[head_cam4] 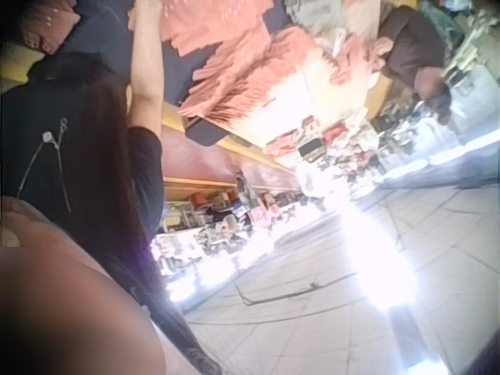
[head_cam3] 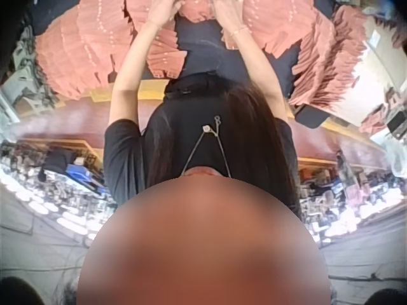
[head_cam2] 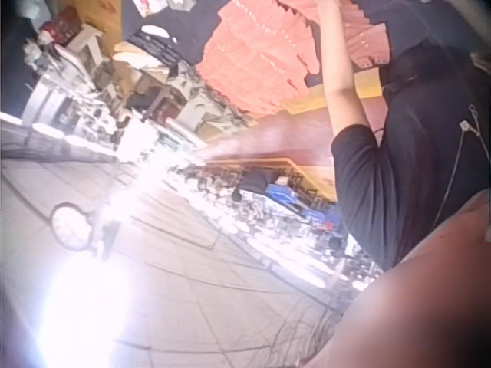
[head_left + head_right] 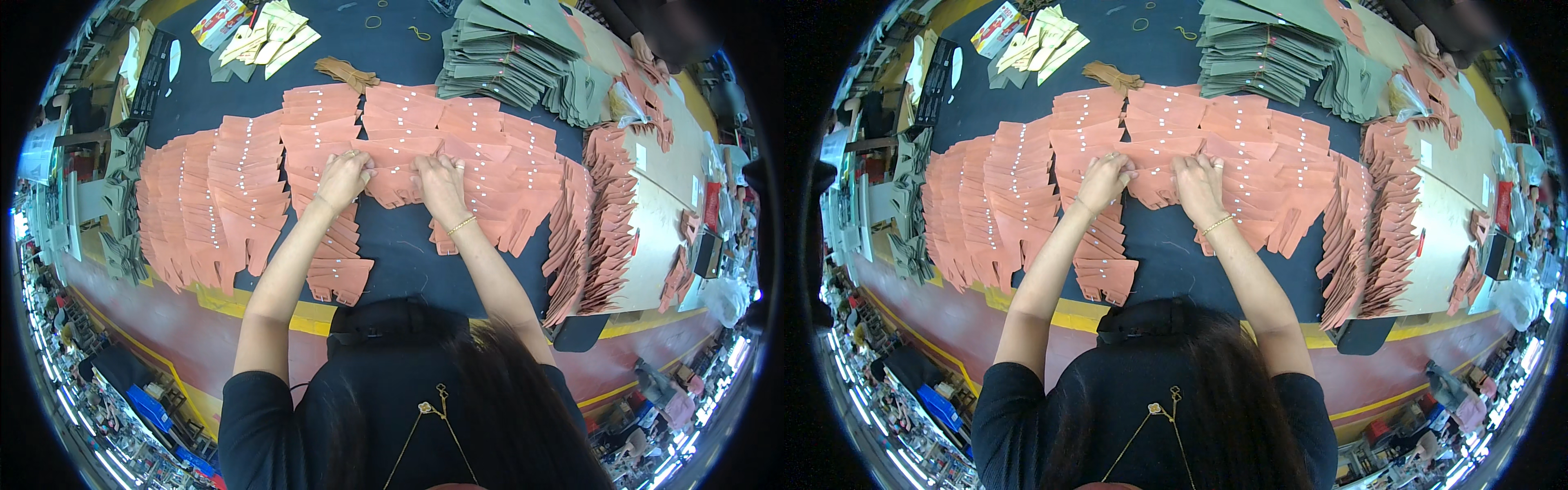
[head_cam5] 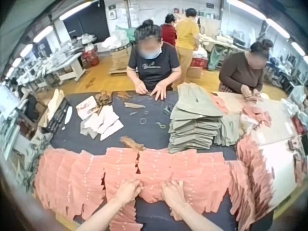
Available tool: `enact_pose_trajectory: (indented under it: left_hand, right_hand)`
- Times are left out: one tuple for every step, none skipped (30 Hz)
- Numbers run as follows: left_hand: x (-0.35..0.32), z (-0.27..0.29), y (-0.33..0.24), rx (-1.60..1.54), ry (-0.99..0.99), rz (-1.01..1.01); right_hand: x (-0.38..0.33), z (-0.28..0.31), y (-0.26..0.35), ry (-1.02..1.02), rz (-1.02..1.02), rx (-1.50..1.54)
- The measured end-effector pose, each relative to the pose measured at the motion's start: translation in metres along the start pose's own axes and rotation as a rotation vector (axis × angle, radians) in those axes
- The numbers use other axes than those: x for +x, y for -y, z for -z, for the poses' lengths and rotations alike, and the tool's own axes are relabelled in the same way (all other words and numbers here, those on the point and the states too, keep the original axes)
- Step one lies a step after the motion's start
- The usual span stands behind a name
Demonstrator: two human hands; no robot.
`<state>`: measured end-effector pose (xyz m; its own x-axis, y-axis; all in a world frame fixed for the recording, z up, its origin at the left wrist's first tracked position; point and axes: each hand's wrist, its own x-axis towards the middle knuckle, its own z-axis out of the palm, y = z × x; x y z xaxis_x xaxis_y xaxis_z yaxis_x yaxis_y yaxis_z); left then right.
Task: The person picks up individual pink fabric pieces from a large pile on a table, aligns them, and stacks them into a neat pile. They then gather the stacked pieces and walk to another table to place them down.
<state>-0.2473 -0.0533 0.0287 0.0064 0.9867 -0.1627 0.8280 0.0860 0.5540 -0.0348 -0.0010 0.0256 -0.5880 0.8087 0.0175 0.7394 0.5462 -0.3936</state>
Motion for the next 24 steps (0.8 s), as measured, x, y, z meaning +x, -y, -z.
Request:
enact_pose_trajectory:
  left_hand:
    - [0.001,-0.001,0.002,-0.029,-0.005,0.006]
    - [0.002,-0.002,0.003,-0.057,-0.01,0.012]
    - [0.003,-0.003,0.005,-0.054,0.002,0.0]
    - [0.004,-0.004,0.006,-0.05,0.012,-0.012]
    - [0.005,-0.005,0.007,-0.045,0.022,-0.022]
    - [0.006,-0.006,0.007,-0.047,0.009,-0.042]
    - [0.006,-0.007,0.007,-0.047,-0.007,-0.063]
    - [0.006,-0.008,0.007,-0.039,-0.015,-0.066]
    - [0.006,-0.008,0.006,-0.035,-0.022,-0.081]
    - [0.005,-0.009,0.005,-0.024,-0.022,-0.081]
    - [0.003,-0.009,0.004,-0.013,-0.021,-0.081]
    - [0.001,-0.008,0.003,-0.007,-0.016,-0.095]
    - [-0.001,-0.006,0.002,-0.002,-0.009,-0.111]
    - [-0.003,-0.003,0.001,0.0,-0.001,-0.124]
    - [-0.006,0.0,-0.001,0.007,0.016,-0.136]
    - [-0.011,0.003,-0.003,0.012,0.036,-0.144]
    - [-0.015,0.008,-0.005,0.017,0.056,-0.152]
    - [-0.02,0.013,-0.008,0.003,0.046,-0.172]
    - [-0.026,0.018,-0.012,-0.011,0.039,-0.195]
    - [-0.032,0.024,-0.016,-0.017,0.068,-0.19]
    - [-0.039,0.029,-0.021,-0.07,0.056,-0.188]
    - [-0.046,0.034,-0.026,-0.116,0.08,-0.157]
    - [-0.053,0.037,-0.033,-0.172,0.091,-0.138]
    - [-0.059,0.039,-0.039,-0.18,0.157,-0.107]
  right_hand:
    - [0.002,0.0,0.001,-0.03,-0.001,0.004]
    - [0.003,0.001,0.003,-0.01,-0.011,-0.003]
    - [0.004,0.002,0.004,0.011,-0.022,-0.009]
    - [0.006,0.004,0.005,0.03,-0.033,-0.014]
    - [0.006,0.005,0.006,0.028,-0.034,-0.015]
    - [0.007,0.007,0.007,0.026,-0.033,-0.016]
    - [0.007,0.009,0.008,0.032,-0.042,-0.013]
    - [0.006,0.01,0.01,0.003,-0.023,-0.04]
    - [0.005,0.012,0.011,-0.018,-0.015,-0.064]
    - [0.004,0.013,0.011,-0.065,0.014,-0.078]
    - [0.003,0.013,0.011,-0.04,0.027,-0.07]
    - [0.002,0.014,0.011,-0.039,0.061,-0.053]
    - [0.0,0.014,0.01,-0.039,0.093,-0.037]
    - [-0.002,0.015,0.01,-0.03,0.111,-0.008]
    - [-0.004,0.015,0.01,-0.022,0.13,0.022]
    - [-0.007,0.016,0.011,0.031,0.115,0.056]
    - [-0.011,0.018,0.011,-0.004,0.171,0.068]
    - [-0.016,0.021,0.012,0.006,0.191,0.085]
    - [-0.022,0.024,0.014,0.02,0.204,0.108]
    - [-0.029,0.027,0.017,0.028,0.166,0.201]
    - [-0.037,0.031,0.02,0.04,0.119,0.3]
    - [-0.045,0.036,0.023,0.051,0.069,0.404]
    - [-0.054,0.041,0.024,0.05,0.057,0.459]
    - [-0.064,0.046,0.025,0.048,0.045,0.518]
